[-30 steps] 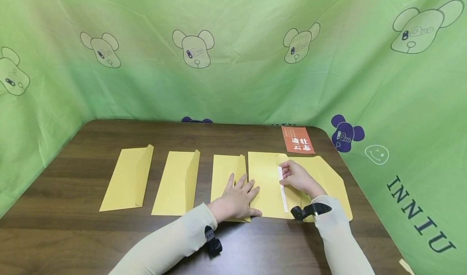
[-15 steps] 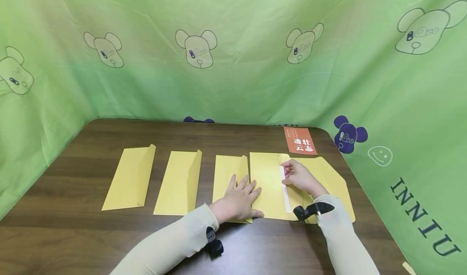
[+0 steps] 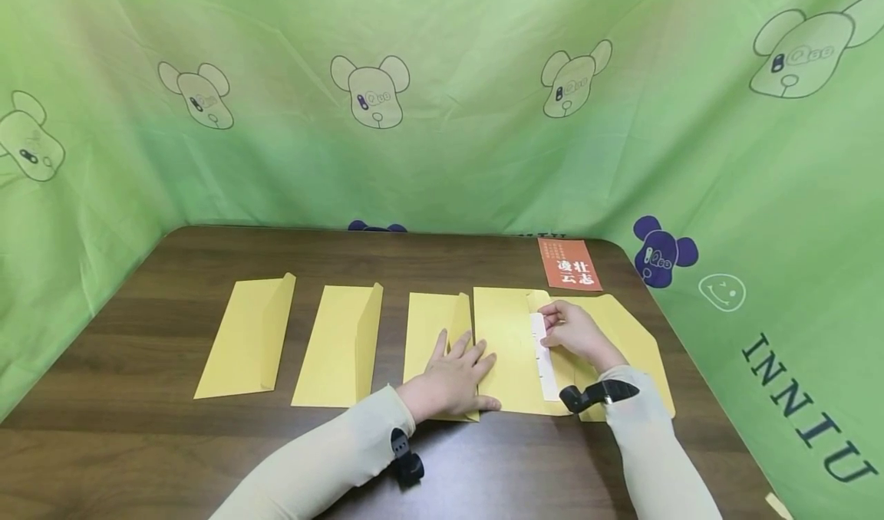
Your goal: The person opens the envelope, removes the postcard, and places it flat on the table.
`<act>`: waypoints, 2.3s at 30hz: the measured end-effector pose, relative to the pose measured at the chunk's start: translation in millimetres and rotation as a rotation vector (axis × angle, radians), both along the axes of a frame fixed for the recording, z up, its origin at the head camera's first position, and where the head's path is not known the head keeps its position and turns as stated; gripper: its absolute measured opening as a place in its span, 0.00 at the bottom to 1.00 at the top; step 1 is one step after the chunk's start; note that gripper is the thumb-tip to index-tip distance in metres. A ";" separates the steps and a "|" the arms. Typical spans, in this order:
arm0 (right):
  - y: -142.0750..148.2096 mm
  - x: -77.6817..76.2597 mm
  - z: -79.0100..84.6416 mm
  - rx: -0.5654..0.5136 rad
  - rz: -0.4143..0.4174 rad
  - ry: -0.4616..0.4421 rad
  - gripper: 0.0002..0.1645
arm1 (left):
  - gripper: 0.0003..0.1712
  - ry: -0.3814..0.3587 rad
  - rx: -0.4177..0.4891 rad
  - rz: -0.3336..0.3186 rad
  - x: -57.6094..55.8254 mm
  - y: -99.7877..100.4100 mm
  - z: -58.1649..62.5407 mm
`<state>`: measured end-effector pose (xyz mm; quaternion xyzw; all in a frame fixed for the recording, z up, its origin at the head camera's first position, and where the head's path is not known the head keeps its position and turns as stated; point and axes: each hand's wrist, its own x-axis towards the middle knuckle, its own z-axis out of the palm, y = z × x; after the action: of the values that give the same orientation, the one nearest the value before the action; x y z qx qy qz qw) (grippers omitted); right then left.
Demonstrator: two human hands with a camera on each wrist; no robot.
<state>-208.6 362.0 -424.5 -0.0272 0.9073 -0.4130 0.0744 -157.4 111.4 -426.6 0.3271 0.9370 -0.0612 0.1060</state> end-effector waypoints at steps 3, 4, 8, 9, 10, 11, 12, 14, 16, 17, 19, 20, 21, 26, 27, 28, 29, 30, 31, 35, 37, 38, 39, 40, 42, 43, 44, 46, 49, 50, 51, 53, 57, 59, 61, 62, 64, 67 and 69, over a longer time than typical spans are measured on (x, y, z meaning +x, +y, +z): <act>2.8 0.9 0.4 0.004 -0.012 -0.005 0.34 | 0.47 -0.001 0.007 -0.002 0.2 -0.3 0.2; 4.0 1.6 0.6 0.004 -0.016 -0.006 0.34 | 0.47 -0.001 0.010 -0.003 0.4 -0.5 0.2; 10.2 3.9 -0.6 0.003 -0.036 -0.018 0.34 | 0.47 -0.003 0.014 -0.004 0.9 -1.1 -0.2; 11.6 4.3 -1.0 -0.005 -0.042 -0.025 0.35 | 0.47 -0.004 0.014 -0.003 1.0 -1.3 -0.3; 12.7 4.7 -1.3 -0.015 -0.046 -0.032 0.35 | 0.47 -0.004 0.012 -0.004 0.9 -1.4 -0.4; 13.6 4.9 -1.7 -0.026 -0.048 -0.041 0.35 | 0.47 -0.004 0.011 -0.004 0.9 -1.4 -0.5; 14.3 5.2 -1.8 -0.034 -0.049 -0.046 0.35 | 0.47 -0.003 0.010 -0.003 0.8 -1.5 -0.6; 15.2 5.2 -2.3 -0.054 -0.051 -0.054 0.35 | 0.47 -0.001 0.010 -0.002 0.4 -1.3 -0.7; 16.1 5.0 -2.4 -0.072 -0.049 -0.059 0.35 | 0.47 0.002 0.011 -0.003 0.0 -1.0 -0.8; 16.9 4.9 -2.5 -0.078 -0.045 -0.063 0.35 | 0.47 0.003 0.012 -0.002 -0.2 -0.9 -0.8; 18.5 4.7 -2.5 -0.100 -0.036 -0.072 0.36 | 0.47 0.004 0.015 -0.003 -0.6 -0.6 -0.9; 19.4 4.7 -2.6 -0.105 -0.033 -0.074 0.37 | 0.47 0.002 0.016 -0.002 -0.6 -0.5 -1.0; 20.1 4.9 -2.6 -0.115 -0.024 -0.076 0.39 | 0.47 0.001 0.017 -0.002 -0.7 -0.5 -1.0; 22.8 6.2 -3.6 -0.150 -0.012 -0.076 0.45 | 0.47 -0.004 0.016 -0.001 -0.7 -0.7 -1.6; 23.2 6.7 -3.9 -0.152 -0.011 -0.078 0.45 | 0.47 -0.003 0.016 0.000 -0.7 -0.8 -1.8; 23.5 7.0 -4.3 -0.155 -0.018 -0.081 0.44 | 0.47 -0.003 0.017 -0.001 -0.8 -1.0 -1.9; 23.6 7.6 -4.5 -0.157 -0.020 -0.083 0.42 | 0.47 -0.003 0.018 -0.001 -0.8 -1.1 -2.0; 23.7 8.1 -4.9 -0.164 -0.029 -0.087 0.41 | 0.47 -0.003 0.019 -0.001 -0.7 -1.2 -2.1; 23.7 8.8 -5.0 -0.168 -0.030 -0.091 0.39 | 0.47 -0.003 0.019 0.000 -0.7 -1.3 -2.1; 22.9 12.1 -4.8 -0.218 -0.039 -0.107 0.36 | 0.47 -0.002 0.019 -0.002 -0.7 -1.4 -2.0; 22.6 14.2 -3.9 -0.229 -0.039 -0.114 0.37 | 0.47 -0.001 0.019 -0.003 -0.6 -1.4 -1.9; 22.3 15.2 -3.4 -0.236 -0.039 -0.120 0.38 | 0.47 -0.001 0.020 -0.002 -0.6 -1.4 -1.9; 22.2 16.1 -2.8 -0.242 -0.038 -0.126 0.39 | 0.47 -0.001 0.019 -0.003 -0.7 -1.4 -1.8; 21.9 17.1 -2.1 -0.246 -0.037 -0.133 0.40 | 0.47 0.000 0.019 -0.004 -0.6 -1.3 -1.8; 22.0 18.5 -1.2 -0.247 -0.025 -0.140 0.42 | 0.47 0.001 0.018 -0.004 -0.6 -1.3 -1.7; 21.7 19.2 -0.6 -0.249 -0.024 -0.146 0.43 | 0.47 0.002 0.017 -0.005 -0.6 -1.3 -1.6; 21.4 19.8 -0.1 -0.253 -0.017 -0.153 0.44 | 0.47 0.003 0.017 -0.006 -0.6 -1.3 -1.5; 21.0 20.9 0.6 -0.254 -0.006 -0.168 0.46 | 0.47 0.006 0.015 -0.008 -0.5 -1.2 -1.4; 19.8 22.4 1.8 -0.254 -0.004 -0.198 0.49 | 0.47 0.007 0.014 -0.008 -0.5 -1.1 -1.1; 19.7 23.0 2.1 -0.249 -0.001 -0.207 0.50 | 0.47 0.006 0.013 -0.008 -0.4 -1.0 -1.1; 19.5 23.7 2.3 -0.243 0.001 -0.216 0.51 | 0.47 0.006 0.012 -0.007 -0.4 -0.9 -1.1; 19.1 24.6 2.7 -0.231 0.008 -0.226 0.53 | 0.47 0.001 0.011 -0.004 -0.6 -0.8 -1.1; 19.4 25.6 2.4 -0.236 0.035 -0.235 0.55 | 0.47 -0.007 0.011 0.001 -1.0 -0.7 -1.4; 19.8 25.5 2.1 -0.245 0.045 -0.234 0.55 | 0.47 -0.004 0.010 0.002 -1.3 -0.5 -1.8; 19.9 25.3 2.0 -0.247 0.050 -0.234 0.55 | 0.47 0.001 0.009 0.000 -1.3 -0.4 -2.2; 19.8 25.4 2.1 -0.245 0.051 -0.233 0.55 | 0.47 0.003 0.009 0.000 -1.4 -0.3 -2.4; 19.4 25.5 2.4 -0.233 0.051 -0.230 0.54 | 0.46 0.007 0.006 -0.001 -1.4 -0.3 -2.7; 19.0 25.7 2.6 -0.217 0.047 -0.222 0.52 | 0.46 0.007 0.006 0.000 -1.3 -0.5 -2.9; 18.9 26.2 2.7 -0.210 0.043 -0.211 0.52 | 0.46 0.004 0.009 0.001 -1.3 -0.7 -2.9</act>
<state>-182.5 380.9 -421.8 -0.0105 0.8455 -0.5043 0.1751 -158.7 110.7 -429.6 0.3272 0.9376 -0.0577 0.1028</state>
